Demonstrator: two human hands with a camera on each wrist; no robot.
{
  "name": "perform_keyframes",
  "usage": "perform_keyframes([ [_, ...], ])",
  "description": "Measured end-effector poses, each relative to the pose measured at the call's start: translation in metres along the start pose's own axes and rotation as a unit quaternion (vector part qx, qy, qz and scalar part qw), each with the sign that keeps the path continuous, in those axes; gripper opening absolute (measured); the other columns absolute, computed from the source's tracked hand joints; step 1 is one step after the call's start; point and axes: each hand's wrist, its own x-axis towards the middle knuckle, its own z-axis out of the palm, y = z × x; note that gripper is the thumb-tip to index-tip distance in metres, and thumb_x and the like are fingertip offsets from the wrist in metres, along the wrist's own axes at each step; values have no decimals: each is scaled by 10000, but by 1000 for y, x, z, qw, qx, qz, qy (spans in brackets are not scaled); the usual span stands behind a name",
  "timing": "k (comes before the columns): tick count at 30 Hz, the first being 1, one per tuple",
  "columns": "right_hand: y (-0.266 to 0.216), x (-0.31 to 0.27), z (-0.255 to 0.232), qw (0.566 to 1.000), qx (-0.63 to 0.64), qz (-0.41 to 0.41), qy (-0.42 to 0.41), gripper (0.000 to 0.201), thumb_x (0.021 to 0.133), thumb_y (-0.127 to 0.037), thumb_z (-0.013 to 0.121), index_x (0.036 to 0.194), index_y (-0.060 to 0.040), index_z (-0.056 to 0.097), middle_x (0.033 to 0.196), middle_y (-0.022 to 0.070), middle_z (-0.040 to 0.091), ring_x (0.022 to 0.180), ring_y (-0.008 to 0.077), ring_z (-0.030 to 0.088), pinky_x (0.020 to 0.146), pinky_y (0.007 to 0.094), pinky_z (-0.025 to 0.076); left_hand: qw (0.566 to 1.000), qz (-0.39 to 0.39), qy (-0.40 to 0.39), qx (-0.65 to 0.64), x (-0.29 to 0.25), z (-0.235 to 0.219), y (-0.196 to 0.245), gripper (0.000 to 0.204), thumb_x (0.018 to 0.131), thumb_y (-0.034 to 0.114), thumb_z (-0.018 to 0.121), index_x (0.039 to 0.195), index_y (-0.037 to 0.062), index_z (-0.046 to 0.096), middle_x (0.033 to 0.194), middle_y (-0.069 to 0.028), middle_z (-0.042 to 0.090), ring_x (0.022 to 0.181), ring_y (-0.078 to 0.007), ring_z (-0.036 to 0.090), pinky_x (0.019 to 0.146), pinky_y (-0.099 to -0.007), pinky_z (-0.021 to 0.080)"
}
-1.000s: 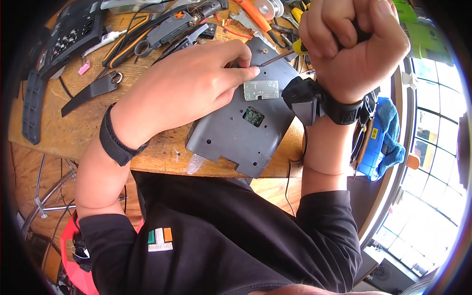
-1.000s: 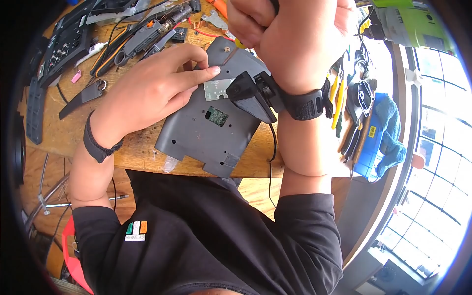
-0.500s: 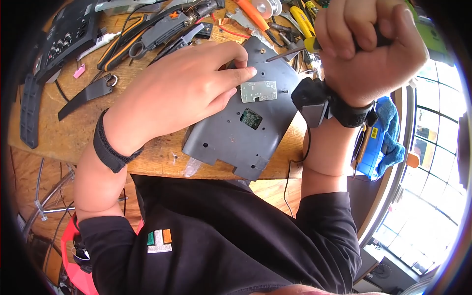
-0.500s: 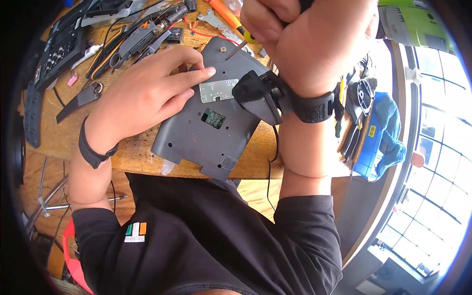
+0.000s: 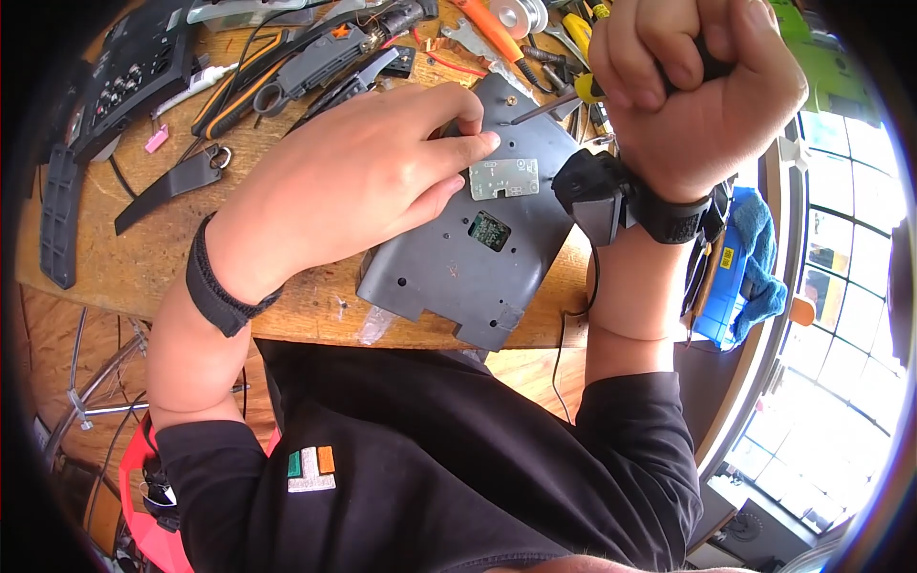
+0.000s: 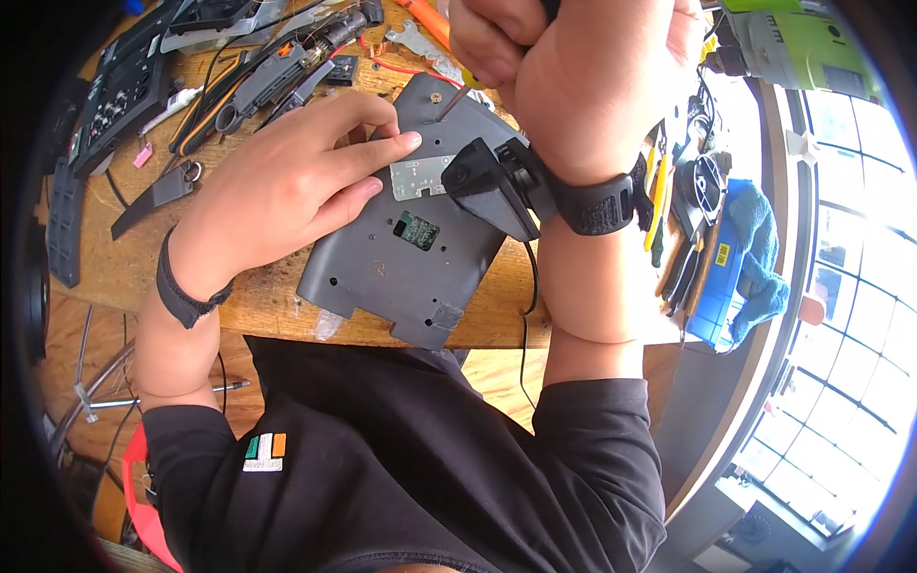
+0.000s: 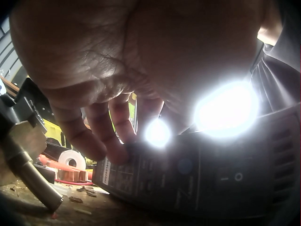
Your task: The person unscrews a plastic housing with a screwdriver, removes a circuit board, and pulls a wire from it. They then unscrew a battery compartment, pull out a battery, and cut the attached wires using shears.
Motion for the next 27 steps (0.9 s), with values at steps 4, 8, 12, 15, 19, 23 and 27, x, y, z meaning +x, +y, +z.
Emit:
perform_keyframes([
  [4,-16,0,3,939,-345,-9,4,342,1021,-257,385,712,-114,346,489,1,304,346,84,240,287,243,243,999,5,0,32,2,-2,3,454,783,46,726,1221,100,622,1190,-64,604,1040,-291,614,843,-412,494],
  [8,-8,-2,6,952,-303,-28,-28,349,1014,-269,404,712,-106,345,489,5,312,353,88,249,302,247,251,999,1,-6,50,2,-4,7,447,785,103,737,1218,89,626,1288,-31,601,1135,-259,587,912,-406,459],
  [12,1,-1,-6,997,-64,-14,-40,346,1010,-281,423,725,-95,355,495,25,337,370,91,263,322,252,240,998,11,-17,64,3,-4,7,418,789,139,739,1191,80,643,1297,7,606,1153,-234,567,935,-396,452],
  [15,-11,-6,14,958,-283,23,44,328,1006,-276,438,741,-94,375,513,34,366,393,95,283,347,253,243,997,15,-28,70,4,-4,9,401,791,142,740,1176,77,648,1291,17,611,1144,-232,565,935,-394,454],
  [19,-18,-9,11,931,-359,46,42,285,1001,-229,447,756,-91,404,532,31,390,416,94,306,370,252,261,996,19,-30,84,6,-3,9,381,805,142,733,1172,80,650,1281,17,616,1138,-238,564,935,-397,455],
  [23,-16,-12,12,925,-371,46,60,259,1002,-190,446,767,-84,428,551,28,408,438,88,329,391,243,280,997,21,-19,73,7,-1,9,362,816,146,727,1165,82,655,1263,9,627,1135,-248,566,939,-399,455],
  [27,-16,-11,9,936,-347,41,38,252,1006,-168,446,771,-78,439,570,32,433,446,83,343,397,236,287,998,13,-21,60,7,-1,8,344,831,151,720,1164,84,658,1248,0,636,1134,-258,568,943,-400,454],
])
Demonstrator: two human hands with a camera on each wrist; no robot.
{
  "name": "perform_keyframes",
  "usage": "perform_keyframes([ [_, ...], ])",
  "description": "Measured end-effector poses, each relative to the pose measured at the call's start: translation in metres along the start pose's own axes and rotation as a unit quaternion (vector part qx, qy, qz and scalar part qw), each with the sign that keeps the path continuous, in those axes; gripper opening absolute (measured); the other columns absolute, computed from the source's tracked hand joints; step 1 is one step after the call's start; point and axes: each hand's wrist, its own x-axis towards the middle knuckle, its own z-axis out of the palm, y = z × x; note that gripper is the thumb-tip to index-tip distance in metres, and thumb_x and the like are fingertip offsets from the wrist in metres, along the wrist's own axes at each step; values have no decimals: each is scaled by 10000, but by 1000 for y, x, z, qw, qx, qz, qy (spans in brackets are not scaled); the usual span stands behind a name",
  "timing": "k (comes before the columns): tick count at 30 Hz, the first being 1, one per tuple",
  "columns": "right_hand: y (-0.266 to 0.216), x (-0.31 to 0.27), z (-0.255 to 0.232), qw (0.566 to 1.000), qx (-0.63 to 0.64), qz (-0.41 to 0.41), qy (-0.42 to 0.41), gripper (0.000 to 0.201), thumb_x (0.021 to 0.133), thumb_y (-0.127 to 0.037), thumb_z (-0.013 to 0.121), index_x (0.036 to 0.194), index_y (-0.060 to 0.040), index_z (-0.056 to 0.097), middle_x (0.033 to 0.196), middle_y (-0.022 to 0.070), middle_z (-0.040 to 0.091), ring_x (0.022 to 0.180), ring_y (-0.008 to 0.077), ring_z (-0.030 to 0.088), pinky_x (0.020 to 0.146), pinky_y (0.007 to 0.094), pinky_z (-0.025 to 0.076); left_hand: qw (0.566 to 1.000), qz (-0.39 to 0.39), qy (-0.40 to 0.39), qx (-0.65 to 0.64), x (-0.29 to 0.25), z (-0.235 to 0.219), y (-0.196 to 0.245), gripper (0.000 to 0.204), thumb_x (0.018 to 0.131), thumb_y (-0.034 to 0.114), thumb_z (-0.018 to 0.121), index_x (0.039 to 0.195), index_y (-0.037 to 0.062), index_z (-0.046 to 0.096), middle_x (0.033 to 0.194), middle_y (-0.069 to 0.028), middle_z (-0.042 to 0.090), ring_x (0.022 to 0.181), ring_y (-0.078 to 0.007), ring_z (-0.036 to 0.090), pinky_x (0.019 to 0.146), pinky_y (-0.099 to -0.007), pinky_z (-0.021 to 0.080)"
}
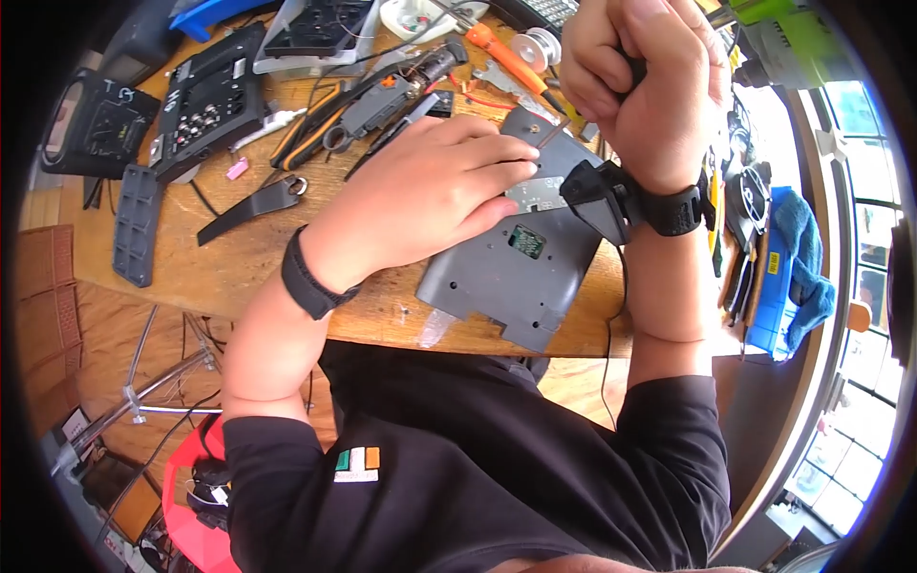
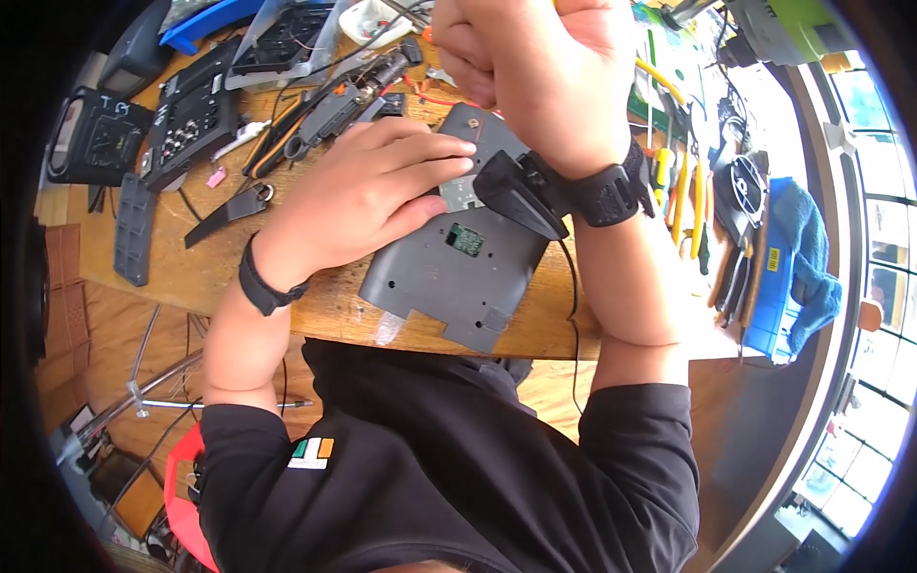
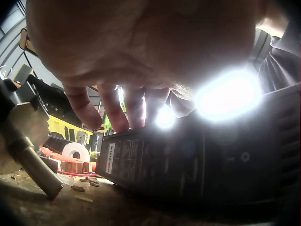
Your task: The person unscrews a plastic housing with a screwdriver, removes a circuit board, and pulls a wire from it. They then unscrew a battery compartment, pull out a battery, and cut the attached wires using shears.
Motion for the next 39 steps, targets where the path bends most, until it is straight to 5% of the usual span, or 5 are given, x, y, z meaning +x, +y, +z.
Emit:
perform_keyframes([
  [12,8,1,-10,994,84,0,-63,158,998,-153,528,889,-52,475,634,45,493,512,88,414,456,232,340,1000,10,4,-25,1,-1,-3,345,849,139,701,1184,82,642,1278,-22,618,1137,-267,565,972,-407,455],
  [16,-1,-3,5,998,-53,11,-11,289,1023,-198,421,760,-82,391,609,8,364,494,79,308,457,242,283,1000,13,2,-21,-1,-1,-2,363,842,145,703,1193,87,628,1275,-27,602,1155,-267,551,971,-407,455],
  [22,1,-3,0,999,1,5,-41,240,992,-161,574,792,-44,512,592,-13,465,480,69,409,448,230,363,999,13,21,-26,-1,1,-2,341,839,151,700,1167,89,627,1226,-25,613,1125,-260,560,959,-402,471],
  [25,-1,-3,4,999,-32,3,-8,246,1030,-145,483,801,-56,478,608,-28,402,491,44,352,438,216,305,999,16,24,-16,0,-1,-1,324,836,162,709,1145,88,645,1226,-18,614,1123,-246,562,948,-394,479],
  [39,-4,-4,-4,988,-147,-19,-51,184,1004,-118,504,846,-27,527,663,34,545,542,87,495,503,237,402,999,13,31,-21,-3,1,-1,317,832,193,724,1115,64,661,1215,-28,610,1135,-253,558,961,-395,472],
])
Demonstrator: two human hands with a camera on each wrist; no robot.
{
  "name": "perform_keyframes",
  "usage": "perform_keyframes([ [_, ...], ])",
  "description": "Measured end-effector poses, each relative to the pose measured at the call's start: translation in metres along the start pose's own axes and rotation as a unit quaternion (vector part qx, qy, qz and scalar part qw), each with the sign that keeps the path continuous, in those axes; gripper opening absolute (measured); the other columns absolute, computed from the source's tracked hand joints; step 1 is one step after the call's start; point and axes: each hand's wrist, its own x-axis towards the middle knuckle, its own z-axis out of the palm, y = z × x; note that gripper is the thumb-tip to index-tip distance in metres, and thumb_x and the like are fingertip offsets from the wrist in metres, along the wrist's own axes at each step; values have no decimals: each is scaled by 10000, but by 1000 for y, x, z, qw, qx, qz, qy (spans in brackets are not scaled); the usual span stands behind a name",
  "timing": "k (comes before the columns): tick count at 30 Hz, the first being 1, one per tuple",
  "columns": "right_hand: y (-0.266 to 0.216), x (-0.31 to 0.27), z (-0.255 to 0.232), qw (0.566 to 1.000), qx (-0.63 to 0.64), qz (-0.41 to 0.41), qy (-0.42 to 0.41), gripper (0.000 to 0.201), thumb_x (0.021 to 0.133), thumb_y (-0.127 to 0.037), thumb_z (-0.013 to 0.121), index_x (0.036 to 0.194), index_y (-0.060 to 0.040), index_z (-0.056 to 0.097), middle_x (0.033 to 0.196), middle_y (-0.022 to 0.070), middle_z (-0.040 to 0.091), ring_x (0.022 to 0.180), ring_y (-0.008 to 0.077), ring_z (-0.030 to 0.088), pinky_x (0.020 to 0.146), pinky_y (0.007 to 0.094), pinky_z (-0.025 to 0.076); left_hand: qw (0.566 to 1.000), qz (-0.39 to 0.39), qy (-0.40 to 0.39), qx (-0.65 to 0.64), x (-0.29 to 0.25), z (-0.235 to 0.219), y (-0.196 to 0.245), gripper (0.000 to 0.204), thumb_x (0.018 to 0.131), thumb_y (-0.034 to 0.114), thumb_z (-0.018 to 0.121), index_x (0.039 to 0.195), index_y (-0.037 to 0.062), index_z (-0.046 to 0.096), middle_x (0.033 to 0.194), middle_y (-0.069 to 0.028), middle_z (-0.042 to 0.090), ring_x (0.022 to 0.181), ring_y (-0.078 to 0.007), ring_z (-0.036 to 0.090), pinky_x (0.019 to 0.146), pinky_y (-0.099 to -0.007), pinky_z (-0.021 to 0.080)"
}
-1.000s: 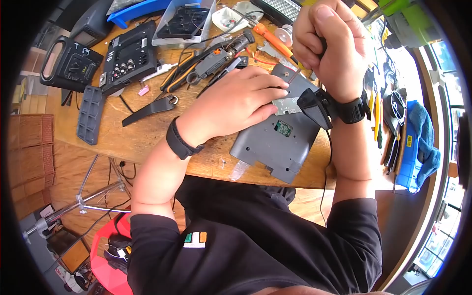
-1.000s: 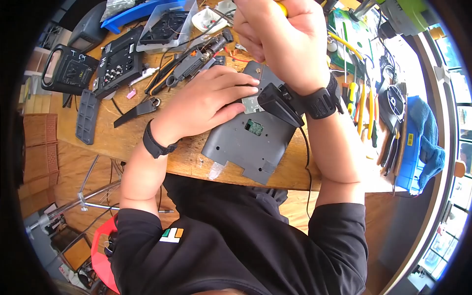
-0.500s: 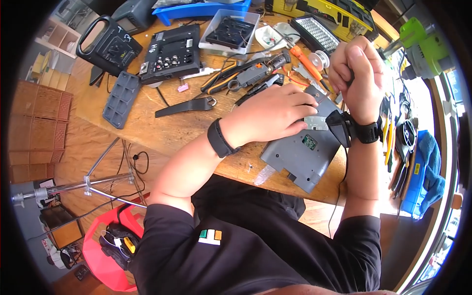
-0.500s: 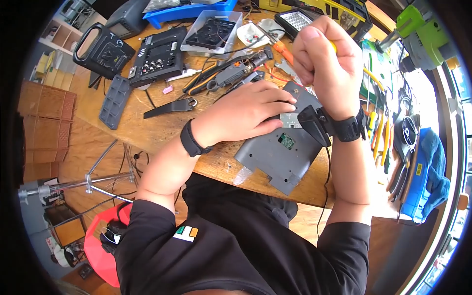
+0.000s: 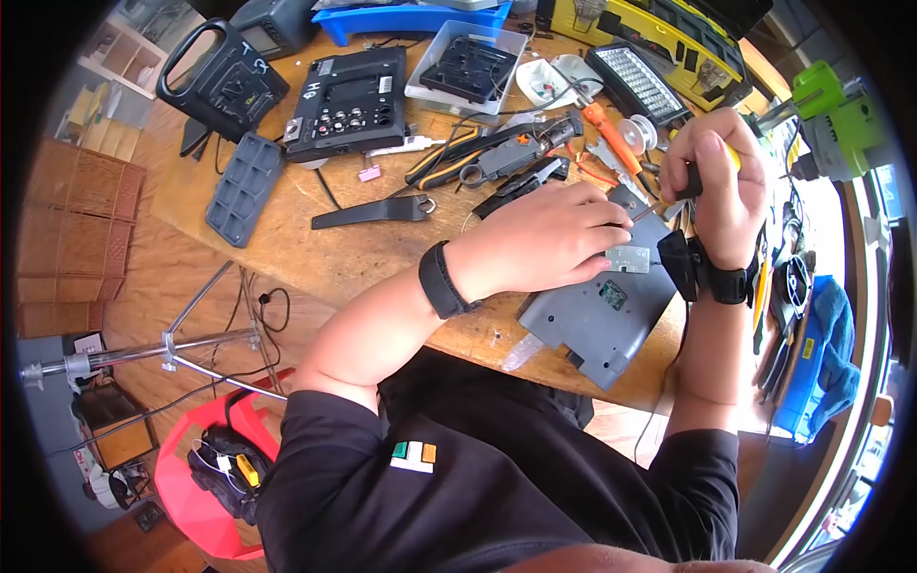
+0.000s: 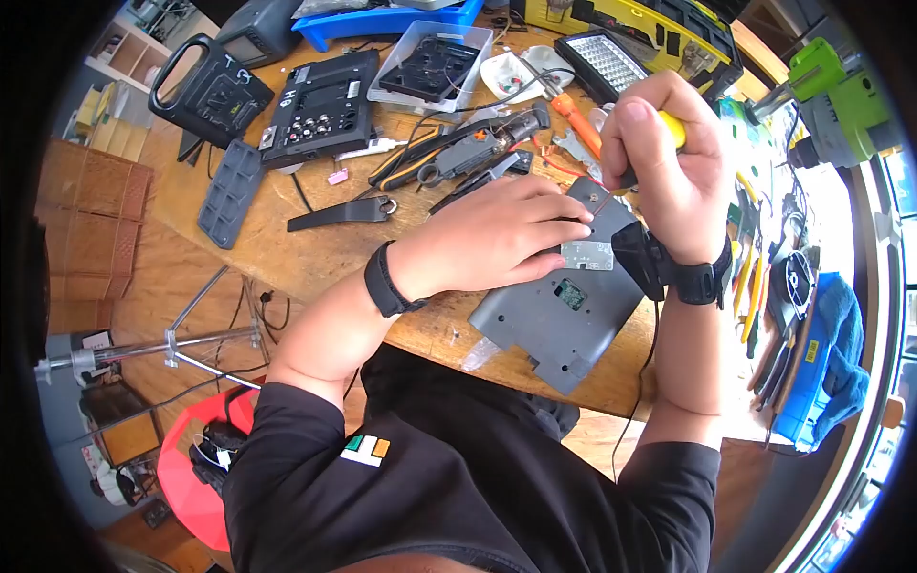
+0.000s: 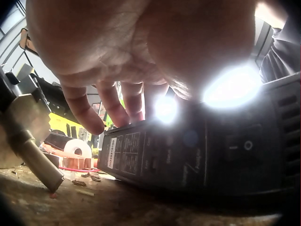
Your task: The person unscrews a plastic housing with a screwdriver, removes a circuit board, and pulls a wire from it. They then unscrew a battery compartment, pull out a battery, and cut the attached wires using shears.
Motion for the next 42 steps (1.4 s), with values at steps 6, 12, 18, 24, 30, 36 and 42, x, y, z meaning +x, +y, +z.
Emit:
perform_keyframes([
  [6,-10,5,-9,980,-195,15,-38,199,980,-180,569,877,-14,599,696,28,631,607,80,572,566,230,458,1000,-3,2,-8,0,-1,-1,338,822,186,726,1128,61,657,1226,-31,612,1139,-256,556,985,-400,465],
  [12,-23,8,-22,938,-339,-40,-61,175,906,-189,650,879,-16,642,725,41,649,630,132,586,597,270,460,1000,-7,6,-22,-2,0,2,351,831,181,711,1150,55,639,1247,-40,599,1153,-269,545,995,-401,461],
  [18,-35,-15,-33,920,-374,-9,-114,156,829,-153,704,833,-16,629,799,64,635,734,177,598,670,301,468,1000,-6,-5,8,-4,0,5,369,852,200,698,1182,46,636,1275,-54,577,1184,-276,529,1005,-399,456],
  [24,-37,-60,-67,937,-339,86,16,225,866,-207,686,960,-3,696,876,80,693,689,150,620,640,276,485,1000,-14,-10,7,-5,-1,5,377,861,214,696,1189,35,648,1271,-63,587,1191,-282,528,1022,-401,451],
  [30,-3,-98,-103,974,-141,-55,167,409,947,-318,643,1028,83,631,947,159,647,713,190,647,643,279,507,1000,-14,-6,0,-4,0,4,384,848,213,708,1183,33,653,1269,-73,593,1185,-283,530,1017,-402,457],
  [36,12,-113,-90,942,-223,-96,233,432,957,-317,638,1159,61,585,884,148,672,721,170,635,674,270,501,999,-21,-27,0,0,-6,7,405,831,201,723,1198,45,647,1219,-78,587,1158,-288,534,997,-405,465],
  [42,22,-118,-86,925,-316,-69,199,411,964,-288,641,1193,46,575,888,135,639,743,165,605,737,305,490,999,-35,-31,-3,3,-7,9,404,824,187,729,1192,44,645,1137,-87,576,1108,-289,546,958,-412,473],
])
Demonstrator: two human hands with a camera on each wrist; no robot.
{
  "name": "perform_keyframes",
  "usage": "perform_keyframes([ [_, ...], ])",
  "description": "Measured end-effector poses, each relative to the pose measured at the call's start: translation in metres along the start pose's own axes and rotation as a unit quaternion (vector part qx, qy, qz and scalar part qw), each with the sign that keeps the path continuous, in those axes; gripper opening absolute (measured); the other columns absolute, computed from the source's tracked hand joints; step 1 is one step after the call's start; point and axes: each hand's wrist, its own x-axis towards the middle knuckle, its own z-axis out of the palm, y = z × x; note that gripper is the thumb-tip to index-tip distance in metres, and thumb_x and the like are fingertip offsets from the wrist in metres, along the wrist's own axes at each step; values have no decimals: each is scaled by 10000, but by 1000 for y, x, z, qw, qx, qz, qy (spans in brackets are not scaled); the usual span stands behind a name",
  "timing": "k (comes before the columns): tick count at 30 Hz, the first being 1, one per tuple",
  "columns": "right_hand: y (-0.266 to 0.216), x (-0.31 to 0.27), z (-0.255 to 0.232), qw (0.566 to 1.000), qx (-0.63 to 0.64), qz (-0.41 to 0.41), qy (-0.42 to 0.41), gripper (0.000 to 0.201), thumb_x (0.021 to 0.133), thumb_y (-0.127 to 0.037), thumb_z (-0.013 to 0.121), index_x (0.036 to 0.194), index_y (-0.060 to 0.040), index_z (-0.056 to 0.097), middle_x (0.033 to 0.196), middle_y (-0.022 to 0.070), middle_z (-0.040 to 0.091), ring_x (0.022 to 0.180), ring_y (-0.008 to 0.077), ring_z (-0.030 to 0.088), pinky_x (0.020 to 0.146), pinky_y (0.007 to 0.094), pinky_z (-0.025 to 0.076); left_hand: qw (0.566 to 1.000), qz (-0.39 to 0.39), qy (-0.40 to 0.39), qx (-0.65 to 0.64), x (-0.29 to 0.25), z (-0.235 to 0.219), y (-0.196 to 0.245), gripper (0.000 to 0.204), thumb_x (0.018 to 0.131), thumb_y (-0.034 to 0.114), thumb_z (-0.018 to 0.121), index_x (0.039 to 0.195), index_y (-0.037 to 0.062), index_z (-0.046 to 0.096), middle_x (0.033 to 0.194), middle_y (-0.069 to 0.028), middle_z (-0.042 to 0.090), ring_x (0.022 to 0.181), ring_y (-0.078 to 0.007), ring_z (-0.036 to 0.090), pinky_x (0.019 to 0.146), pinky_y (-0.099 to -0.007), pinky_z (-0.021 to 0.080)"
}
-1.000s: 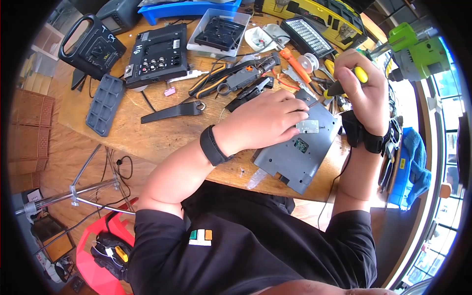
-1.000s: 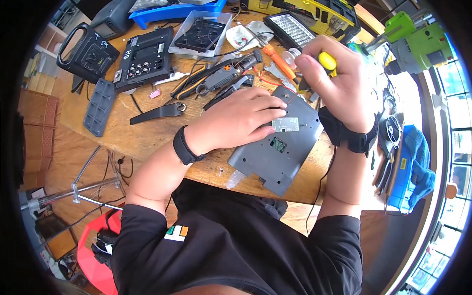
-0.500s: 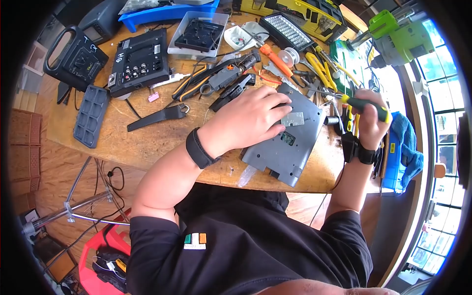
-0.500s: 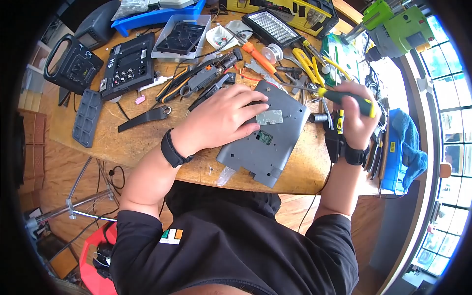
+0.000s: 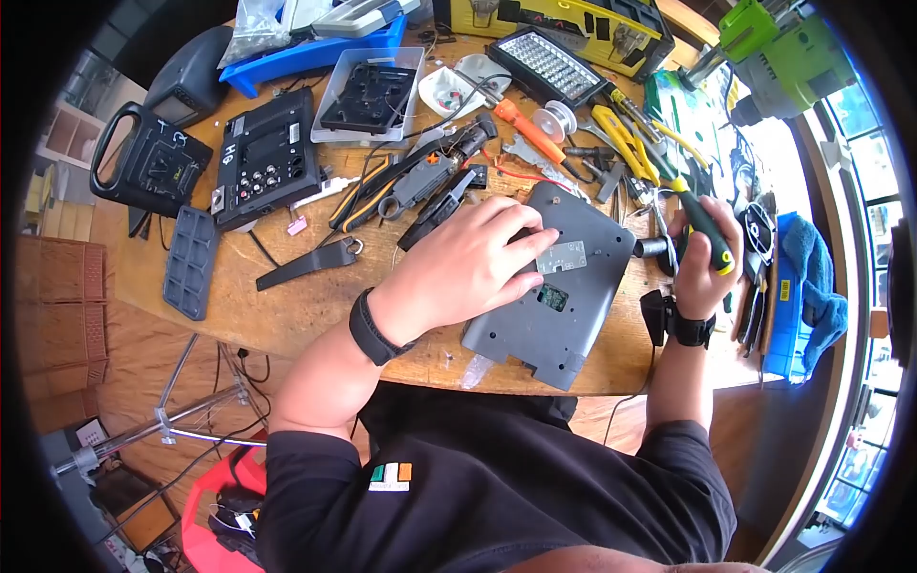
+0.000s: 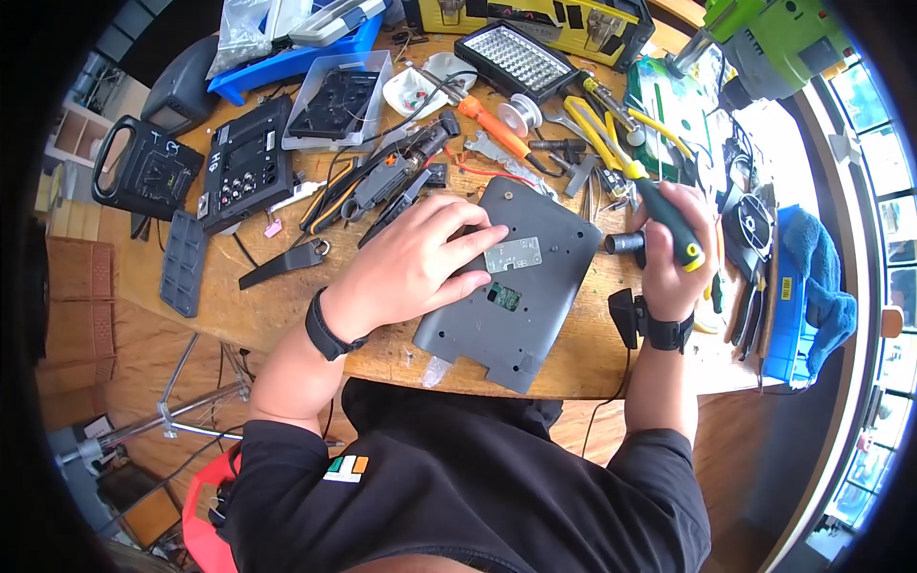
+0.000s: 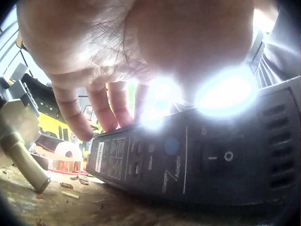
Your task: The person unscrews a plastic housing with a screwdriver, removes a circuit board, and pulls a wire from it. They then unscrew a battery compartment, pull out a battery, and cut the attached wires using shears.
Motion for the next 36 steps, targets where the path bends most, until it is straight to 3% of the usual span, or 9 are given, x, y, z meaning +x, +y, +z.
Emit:
perform_keyframes([
  [4,4,-4,-4,999,-11,-32,-36,485,939,-378,669,1134,62,610,996,135,603,718,148,587,674,268,472,1000,-3,18,-10,1,-1,-2,391,813,158,737,1174,34,650,1093,-98,580,1032,-301,576,903,-412,492],
  [6,0,-12,-5,999,11,38,6,397,878,-291,732,1070,50,668,1016,155,671,923,242,621,857,350,478,999,-16,24,-18,3,-2,-3,372,801,122,744,1150,22,667,1051,-110,587,977,-308,594,859,-394,504],
  [18,-7,-2,-3,999,14,3,-36,354,876,-266,727,1036,45,673,929,150,680,835,221,634,772,313,484,995,-93,43,12,4,1,-7,266,901,60,645,1166,51,662,1052,-112,603,869,-294,638,775,-387,528],
  [23,-10,3,-2,998,2,-45,-39,318,865,-231,733,1015,44,675,858,136,669,766,215,631,713,308,488,996,-76,49,26,10,1,-7,156,868,66,682,1022,41,688,952,-83,633,875,-277,637,772,-382,517],
  [34,-15,4,-1,999,-4,-42,-31,247,849,-184,731,997,9,685,840,98,668,749,191,627,695,292,486,996,-51,45,49,12,-1,-3,103,794,29,707,871,36,639,864,-78,619,828,-281,611,731,-385,494],
  [36,-17,2,1,999,32,-12,-33,245,857,-196,730,992,4,684,829,93,661,728,194,616,680,291,480,997,-49,47,45,13,-1,-1,126,778,12,697,863,37,608,843,-85,601,807,-288,603,715,-386,494],
])
